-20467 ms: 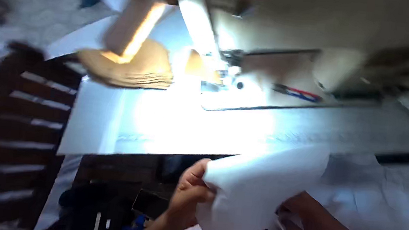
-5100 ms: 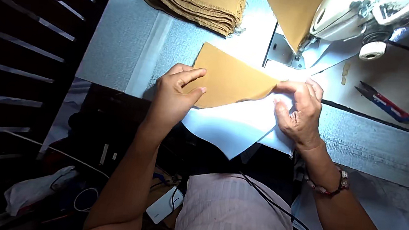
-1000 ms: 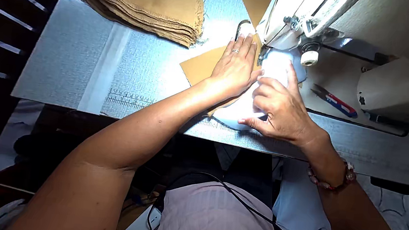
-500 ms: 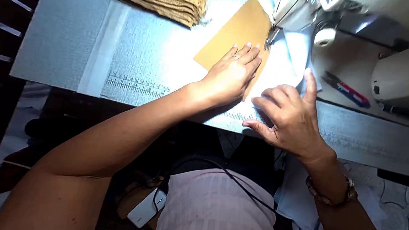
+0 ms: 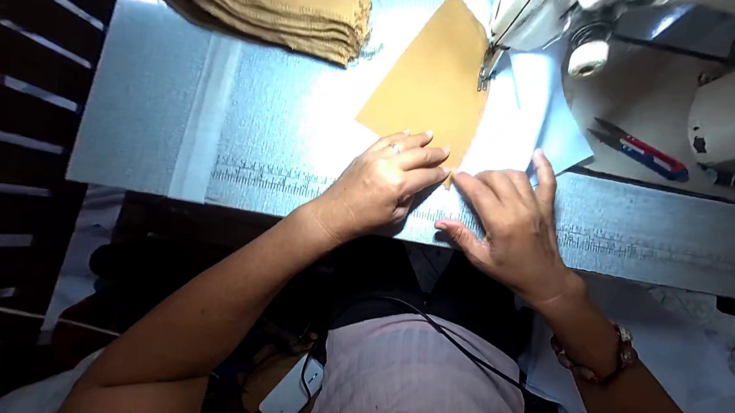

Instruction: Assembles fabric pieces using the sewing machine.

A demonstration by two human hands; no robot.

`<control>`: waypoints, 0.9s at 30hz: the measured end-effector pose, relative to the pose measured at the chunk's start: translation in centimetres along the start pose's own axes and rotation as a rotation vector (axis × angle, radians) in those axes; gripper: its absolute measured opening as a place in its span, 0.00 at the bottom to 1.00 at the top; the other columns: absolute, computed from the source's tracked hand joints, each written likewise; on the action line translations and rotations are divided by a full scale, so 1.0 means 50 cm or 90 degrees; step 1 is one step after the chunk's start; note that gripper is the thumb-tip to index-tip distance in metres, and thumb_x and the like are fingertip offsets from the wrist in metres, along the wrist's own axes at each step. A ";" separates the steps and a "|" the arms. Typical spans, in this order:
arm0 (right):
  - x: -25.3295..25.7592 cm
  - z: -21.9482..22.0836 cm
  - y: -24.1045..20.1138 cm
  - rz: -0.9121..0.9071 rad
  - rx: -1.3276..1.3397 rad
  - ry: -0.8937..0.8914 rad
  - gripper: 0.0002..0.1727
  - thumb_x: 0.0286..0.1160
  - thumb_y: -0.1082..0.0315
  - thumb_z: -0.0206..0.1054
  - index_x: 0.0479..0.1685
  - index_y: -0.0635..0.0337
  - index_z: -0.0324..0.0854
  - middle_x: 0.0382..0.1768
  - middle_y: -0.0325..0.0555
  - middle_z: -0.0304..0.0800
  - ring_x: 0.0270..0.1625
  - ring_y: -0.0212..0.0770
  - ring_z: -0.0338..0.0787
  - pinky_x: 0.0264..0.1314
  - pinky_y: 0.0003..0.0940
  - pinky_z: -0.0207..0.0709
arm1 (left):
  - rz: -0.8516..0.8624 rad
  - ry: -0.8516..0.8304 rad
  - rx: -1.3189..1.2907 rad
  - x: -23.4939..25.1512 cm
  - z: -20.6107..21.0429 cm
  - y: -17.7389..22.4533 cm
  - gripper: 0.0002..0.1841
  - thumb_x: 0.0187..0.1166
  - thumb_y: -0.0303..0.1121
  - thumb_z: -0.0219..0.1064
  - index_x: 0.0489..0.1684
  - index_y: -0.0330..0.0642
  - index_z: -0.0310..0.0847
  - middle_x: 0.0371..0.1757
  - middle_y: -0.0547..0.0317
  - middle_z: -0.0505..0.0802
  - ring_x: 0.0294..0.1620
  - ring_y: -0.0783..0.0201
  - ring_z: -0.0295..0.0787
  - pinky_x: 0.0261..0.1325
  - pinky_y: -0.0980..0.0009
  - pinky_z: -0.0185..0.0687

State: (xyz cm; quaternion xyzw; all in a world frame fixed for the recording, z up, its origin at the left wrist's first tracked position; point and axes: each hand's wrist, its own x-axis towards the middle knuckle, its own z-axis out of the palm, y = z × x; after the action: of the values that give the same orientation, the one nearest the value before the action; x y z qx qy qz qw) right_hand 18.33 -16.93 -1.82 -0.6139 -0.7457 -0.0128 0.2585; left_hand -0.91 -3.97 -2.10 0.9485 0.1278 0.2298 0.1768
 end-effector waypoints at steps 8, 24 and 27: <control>0.018 0.011 0.004 0.029 -0.036 -0.002 0.32 0.82 0.38 0.57 0.56 0.56 0.92 0.43 0.51 0.89 0.51 0.56 0.87 0.80 0.74 0.51 | -0.019 -0.031 -0.072 0.015 -0.007 -0.027 0.19 0.79 0.27 0.56 0.56 0.43 0.94 0.65 0.52 0.94 0.75 0.45 0.82 0.76 0.50 0.70; 0.032 0.039 0.034 0.133 -0.076 0.019 0.36 0.86 0.37 0.48 0.75 0.56 0.82 0.77 0.58 0.81 0.87 0.70 0.67 0.86 0.81 0.34 | -0.071 -0.032 -0.007 0.093 0.012 -0.050 0.20 0.81 0.30 0.54 0.59 0.42 0.93 0.68 0.52 0.92 0.76 0.42 0.81 0.75 0.43 0.69; 0.025 0.038 0.028 0.126 -0.075 0.051 0.34 0.87 0.40 0.51 0.77 0.56 0.79 0.82 0.57 0.75 0.92 0.68 0.57 0.88 0.77 0.34 | -0.088 -0.032 0.008 0.109 0.018 -0.055 0.20 0.83 0.31 0.53 0.60 0.41 0.92 0.69 0.51 0.91 0.77 0.41 0.80 0.76 0.42 0.68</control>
State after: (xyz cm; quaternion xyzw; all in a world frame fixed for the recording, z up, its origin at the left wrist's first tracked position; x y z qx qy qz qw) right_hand 18.78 -14.80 -3.38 -0.6978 -0.6683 -0.0557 0.2516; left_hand 3.79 0.04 -1.77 0.9440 0.1900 0.1922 0.1891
